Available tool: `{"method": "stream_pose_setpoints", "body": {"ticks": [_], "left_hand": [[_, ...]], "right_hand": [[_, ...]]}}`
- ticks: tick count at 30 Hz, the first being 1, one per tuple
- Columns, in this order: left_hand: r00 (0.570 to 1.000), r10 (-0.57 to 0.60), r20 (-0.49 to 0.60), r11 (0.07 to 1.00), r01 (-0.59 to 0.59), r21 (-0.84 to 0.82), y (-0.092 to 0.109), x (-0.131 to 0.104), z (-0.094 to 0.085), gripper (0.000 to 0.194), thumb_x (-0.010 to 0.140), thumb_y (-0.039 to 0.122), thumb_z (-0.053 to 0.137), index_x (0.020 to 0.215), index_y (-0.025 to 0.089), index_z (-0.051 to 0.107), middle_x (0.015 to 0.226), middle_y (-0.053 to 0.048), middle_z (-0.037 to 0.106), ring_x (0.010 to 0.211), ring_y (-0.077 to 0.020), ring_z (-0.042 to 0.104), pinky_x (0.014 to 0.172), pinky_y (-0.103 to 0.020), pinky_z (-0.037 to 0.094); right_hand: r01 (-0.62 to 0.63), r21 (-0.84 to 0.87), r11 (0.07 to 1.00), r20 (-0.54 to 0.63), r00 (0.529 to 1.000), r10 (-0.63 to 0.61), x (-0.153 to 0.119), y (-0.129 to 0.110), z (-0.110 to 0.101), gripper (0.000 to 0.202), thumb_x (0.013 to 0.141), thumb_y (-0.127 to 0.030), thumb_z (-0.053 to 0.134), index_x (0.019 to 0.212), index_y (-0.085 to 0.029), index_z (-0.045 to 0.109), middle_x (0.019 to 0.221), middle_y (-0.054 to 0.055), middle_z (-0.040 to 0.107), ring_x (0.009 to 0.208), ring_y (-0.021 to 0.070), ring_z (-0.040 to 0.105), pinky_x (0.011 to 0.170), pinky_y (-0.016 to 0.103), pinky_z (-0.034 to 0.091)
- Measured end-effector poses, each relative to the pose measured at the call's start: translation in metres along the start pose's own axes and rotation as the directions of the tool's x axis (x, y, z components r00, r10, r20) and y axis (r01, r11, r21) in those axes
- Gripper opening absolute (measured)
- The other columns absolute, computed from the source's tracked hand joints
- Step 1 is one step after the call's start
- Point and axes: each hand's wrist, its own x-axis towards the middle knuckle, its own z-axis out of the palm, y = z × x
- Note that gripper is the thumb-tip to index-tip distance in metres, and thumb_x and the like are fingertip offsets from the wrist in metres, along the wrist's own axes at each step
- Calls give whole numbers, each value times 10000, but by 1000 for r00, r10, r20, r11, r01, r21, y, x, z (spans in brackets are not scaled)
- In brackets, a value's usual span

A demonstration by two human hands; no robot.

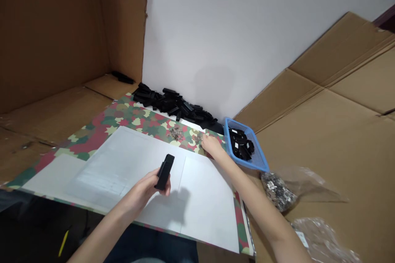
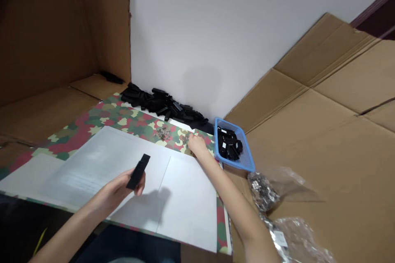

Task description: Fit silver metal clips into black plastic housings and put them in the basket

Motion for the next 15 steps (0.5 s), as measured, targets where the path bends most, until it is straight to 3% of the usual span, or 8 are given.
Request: {"method": "stream_pose_setpoints", "body": {"ticks": [3,6,10,15], "left_hand": [[999,3,-42,994,-7,-106,-10,2,2,264,663,418,584,560,181,530,545,-18,540,566,-153,416,623,-282,347],[997,31,-70,983,-43,-181,-16,5,5,278,674,411,603,545,181,517,499,-13,524,525,-140,413,598,-272,350],[995,29,-97,961,-55,-272,-15,11,11,232,654,376,645,657,145,618,561,-20,576,526,-125,446,602,-255,367],[994,51,-94,949,-78,-304,-16,17,17,205,657,333,655,671,128,655,628,-37,608,568,-122,488,641,-245,394]], "right_hand": [[-71,198,978,-31,996,79,-1,13,-1,334,928,-336,586,1207,-154,570,1198,97,607,1009,216,630,844,416,548],[-101,393,914,-56,989,133,-7,28,1,256,946,-346,545,1095,-149,609,1051,65,650,882,174,639,773,362,543],[-19,625,780,-108,988,111,-17,38,9,298,925,-270,368,792,-165,613,728,9,647,664,137,584,611,248,443],[37,745,666,-134,986,95,-18,37,22,305,929,-283,377,713,-173,562,667,-12,594,599,122,534,588,245,417]]}}
